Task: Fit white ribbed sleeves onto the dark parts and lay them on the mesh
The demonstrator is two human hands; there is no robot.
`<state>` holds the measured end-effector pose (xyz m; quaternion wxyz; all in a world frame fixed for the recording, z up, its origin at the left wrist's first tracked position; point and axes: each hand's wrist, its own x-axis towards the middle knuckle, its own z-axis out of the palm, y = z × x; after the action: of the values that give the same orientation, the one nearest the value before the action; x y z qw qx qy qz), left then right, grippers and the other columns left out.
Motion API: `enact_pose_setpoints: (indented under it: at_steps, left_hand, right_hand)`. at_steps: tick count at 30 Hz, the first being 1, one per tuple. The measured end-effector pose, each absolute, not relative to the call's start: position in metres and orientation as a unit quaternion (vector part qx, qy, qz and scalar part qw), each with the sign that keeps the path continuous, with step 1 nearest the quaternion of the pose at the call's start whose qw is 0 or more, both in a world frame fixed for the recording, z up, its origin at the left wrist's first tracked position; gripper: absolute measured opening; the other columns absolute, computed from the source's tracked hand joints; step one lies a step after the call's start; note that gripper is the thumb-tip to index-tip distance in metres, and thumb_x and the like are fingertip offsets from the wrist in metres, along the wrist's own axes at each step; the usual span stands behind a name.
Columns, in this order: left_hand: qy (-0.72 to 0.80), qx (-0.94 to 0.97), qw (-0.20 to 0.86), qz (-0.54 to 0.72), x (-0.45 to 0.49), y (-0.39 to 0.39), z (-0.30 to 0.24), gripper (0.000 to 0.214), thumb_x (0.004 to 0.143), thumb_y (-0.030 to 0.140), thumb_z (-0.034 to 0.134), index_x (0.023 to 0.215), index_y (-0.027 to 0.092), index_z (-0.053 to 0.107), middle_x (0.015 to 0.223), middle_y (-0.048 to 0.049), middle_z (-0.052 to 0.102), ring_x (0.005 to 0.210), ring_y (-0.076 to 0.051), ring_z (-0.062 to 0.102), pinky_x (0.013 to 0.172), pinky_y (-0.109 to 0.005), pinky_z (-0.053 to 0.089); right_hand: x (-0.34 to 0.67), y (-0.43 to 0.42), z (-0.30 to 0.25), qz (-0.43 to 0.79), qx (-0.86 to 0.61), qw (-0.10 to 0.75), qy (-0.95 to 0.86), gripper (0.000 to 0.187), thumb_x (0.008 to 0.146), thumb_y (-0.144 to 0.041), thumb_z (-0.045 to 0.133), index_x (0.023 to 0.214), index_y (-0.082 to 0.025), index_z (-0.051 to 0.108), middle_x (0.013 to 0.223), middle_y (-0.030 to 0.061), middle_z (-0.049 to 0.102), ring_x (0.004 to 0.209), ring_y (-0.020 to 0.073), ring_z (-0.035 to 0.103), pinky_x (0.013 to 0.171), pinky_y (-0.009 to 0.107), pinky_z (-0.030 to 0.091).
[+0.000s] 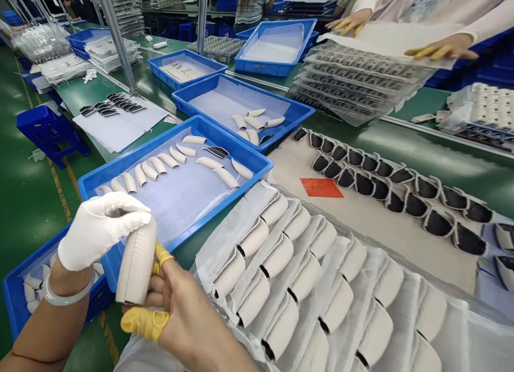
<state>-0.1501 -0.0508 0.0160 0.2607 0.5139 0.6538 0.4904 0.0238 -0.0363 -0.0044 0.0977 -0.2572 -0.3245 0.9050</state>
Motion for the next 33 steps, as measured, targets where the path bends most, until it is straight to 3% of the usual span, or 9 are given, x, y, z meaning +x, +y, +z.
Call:
enact_pose_setpoints:
  at_steps: [2,7,13,16,18,21,24,27,33]
  left_hand:
    - [0.653,0.513,0.257,0.494,-0.149,-0.053,0.018,0.004,0.069,0.018,0.072,0.068,0.022,0.072,0.070,0.0016,0.072,0.066,-0.014,0.067,0.060,-0.021,0.057]
    - [0.666,0.512,0.251,0.481,-0.146,-0.055,0.023,0.004,0.070,0.017,0.071,0.069,0.020,0.072,0.071,0.0011,0.072,0.067,-0.014,0.066,0.061,-0.021,0.056]
    - [0.665,0.478,0.274,0.504,-0.148,-0.052,0.017,0.004,0.069,0.017,0.072,0.067,0.019,0.069,0.069,0.0024,0.070,0.067,-0.011,0.064,0.060,-0.016,0.053]
    - [0.649,0.465,0.287,0.530,-0.151,-0.050,0.011,0.004,0.070,0.017,0.072,0.067,0.018,0.069,0.070,0.0010,0.070,0.067,-0.011,0.064,0.058,-0.017,0.052]
    - [0.640,0.458,0.293,0.543,-0.151,-0.049,0.007,0.003,0.070,0.018,0.072,0.069,0.017,0.069,0.071,-0.0002,0.070,0.065,-0.012,0.063,0.054,-0.018,0.050]
    - [0.628,0.453,0.284,0.565,-0.152,-0.049,0.000,0.005,0.070,0.021,0.073,0.071,0.017,0.070,0.071,-0.0010,0.070,0.063,-0.011,0.061,0.049,-0.018,0.046]
    - [0.605,0.433,0.275,0.608,-0.152,-0.050,-0.008,0.012,0.070,0.028,0.075,0.072,0.017,0.071,0.069,-0.0014,0.068,0.055,-0.010,0.057,0.043,-0.018,0.042]
    - [0.578,0.406,0.303,0.639,-0.152,-0.050,-0.018,0.019,0.070,0.036,0.075,0.072,0.018,0.070,0.062,-0.0001,0.064,0.047,-0.008,0.050,0.041,-0.019,0.040]
    - [0.514,0.376,0.376,0.673,-0.149,-0.048,-0.025,0.022,0.070,0.040,0.074,0.070,0.019,0.067,0.058,0.0025,0.058,0.039,-0.004,0.041,0.038,-0.019,0.035]
  right_hand:
    - [0.021,-0.039,-0.006,0.928,-0.279,0.083,-0.231,0.048,0.070,-0.051,0.073,0.105,-0.020,0.063,0.087,0.0050,0.066,0.077,0.0168,0.067,0.072,0.027,0.057]
    - [0.015,-0.040,-0.008,0.938,-0.323,0.044,-0.119,0.051,0.069,-0.061,0.068,0.094,-0.016,0.064,0.078,0.0058,0.066,0.071,0.0162,0.067,0.066,0.025,0.056]
    - [0.021,-0.034,-0.008,0.912,-0.249,0.103,-0.311,0.066,0.066,-0.046,0.079,0.121,-0.019,0.054,0.089,0.0055,0.068,0.077,0.0208,0.070,0.075,0.034,0.055]
    - [0.021,-0.030,-0.012,0.889,-0.247,0.118,-0.368,0.055,0.083,-0.056,0.058,0.121,-0.017,0.054,0.075,0.0044,0.068,0.062,0.0196,0.070,0.069,0.036,0.055]
    - [0.019,-0.029,-0.014,0.880,-0.258,0.121,-0.380,0.054,0.086,-0.058,0.050,0.119,-0.016,0.055,0.069,0.0030,0.066,0.055,0.0185,0.068,0.064,0.035,0.055]
    - [0.015,-0.032,-0.013,0.875,-0.263,0.151,-0.376,0.054,0.077,-0.049,0.068,0.119,-0.019,0.052,0.082,0.0034,0.066,0.066,0.0179,0.068,0.064,0.032,0.056]
    - [0.015,-0.037,-0.012,0.867,-0.248,0.176,-0.396,0.066,0.067,-0.036,0.080,0.123,-0.023,0.048,0.087,0.0017,0.063,0.075,0.0167,0.065,0.066,0.029,0.055]
    - [0.020,-0.044,-0.013,0.828,-0.258,0.189,-0.460,0.068,0.069,-0.035,0.079,0.127,-0.023,0.045,0.081,0.0008,0.061,0.070,0.0160,0.062,0.064,0.030,0.052]
    - [0.026,-0.053,-0.015,0.714,-0.295,0.232,-0.591,0.053,0.077,-0.037,0.071,0.122,-0.020,0.047,0.083,0.0042,0.060,0.067,0.0166,0.057,0.064,0.033,0.050]
